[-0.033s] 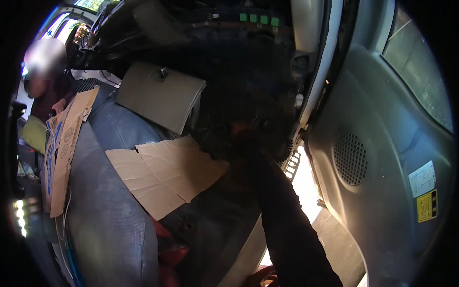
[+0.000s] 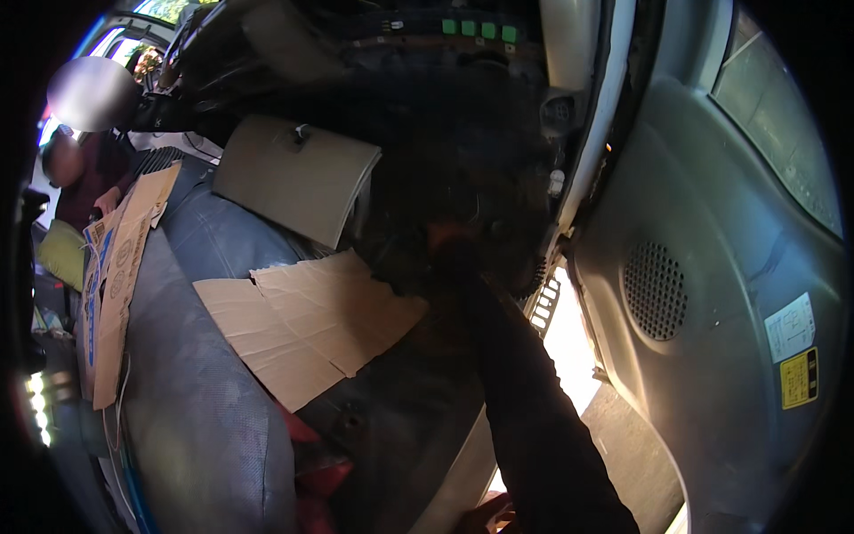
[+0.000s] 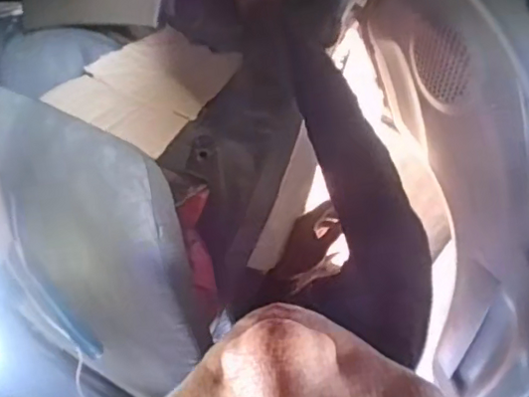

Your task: The person uses a screwdriver and pliers to pry and detach the interior door panel of a car. They disconnect a wiring harness, remove fasteners, and carefully pull the panel away from the door frame.

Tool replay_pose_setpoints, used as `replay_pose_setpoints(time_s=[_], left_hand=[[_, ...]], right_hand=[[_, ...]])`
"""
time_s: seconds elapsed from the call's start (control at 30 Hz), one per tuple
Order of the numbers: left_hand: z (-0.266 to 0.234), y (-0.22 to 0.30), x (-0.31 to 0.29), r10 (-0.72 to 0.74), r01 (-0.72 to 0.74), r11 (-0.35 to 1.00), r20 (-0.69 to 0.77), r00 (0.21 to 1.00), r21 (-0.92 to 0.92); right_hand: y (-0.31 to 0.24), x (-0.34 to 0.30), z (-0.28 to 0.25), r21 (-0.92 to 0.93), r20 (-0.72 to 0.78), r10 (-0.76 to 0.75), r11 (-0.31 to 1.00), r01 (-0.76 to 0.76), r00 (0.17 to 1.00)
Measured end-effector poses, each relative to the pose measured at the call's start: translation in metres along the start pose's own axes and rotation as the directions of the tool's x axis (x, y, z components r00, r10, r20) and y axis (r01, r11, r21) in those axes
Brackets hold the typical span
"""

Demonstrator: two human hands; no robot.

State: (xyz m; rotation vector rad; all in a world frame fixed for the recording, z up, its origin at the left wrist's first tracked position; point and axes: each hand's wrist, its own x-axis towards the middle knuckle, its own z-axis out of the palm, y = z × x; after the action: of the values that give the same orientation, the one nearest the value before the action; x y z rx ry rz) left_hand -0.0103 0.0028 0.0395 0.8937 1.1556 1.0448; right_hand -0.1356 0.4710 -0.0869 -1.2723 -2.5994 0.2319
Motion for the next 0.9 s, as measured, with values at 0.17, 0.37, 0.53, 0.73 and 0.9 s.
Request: replay_pose_setpoints(time_s=[0.17,0.37,0.53,0.73,0.9], left_hand=[[0.009,0.019,0.012,0.058,-0.062,0.997,-0.091,0.994,-0.045],[0.019,-0.009,0.027,0.112,-0.084,0.974,-0.125,0.986,0.212],[0.064,-0.076,0.063,0.067,-0.039,0.989,-0.194,0.979,0.145],[0.109,-0.161,0.144,0.299,-0.295,0.954,-0.086,0.950,0.054],[0.144,-0.120,0.201,0.891,-0.771,0.418,-0.053,0.450,0.481]], right_hand=[[-0.034,0.002,-0.062,-0.253,0.167,-0.005,0.966,0.048,0.986],[-0.010,-0.092,-0.134,0.003,-0.064,0.262,0.965,-0.263,0.963],[-0.003,-0.240,-0.162,0.493,-0.155,0.438,0.811,-0.315,0.886],[0.011,-0.450,-0.160,0.756,-0.149,0.484,0.618,-0.217,0.862],[0.024,-0.585,-0.135,0.715,-0.351,0.568,0.676,-0.179,0.744]])
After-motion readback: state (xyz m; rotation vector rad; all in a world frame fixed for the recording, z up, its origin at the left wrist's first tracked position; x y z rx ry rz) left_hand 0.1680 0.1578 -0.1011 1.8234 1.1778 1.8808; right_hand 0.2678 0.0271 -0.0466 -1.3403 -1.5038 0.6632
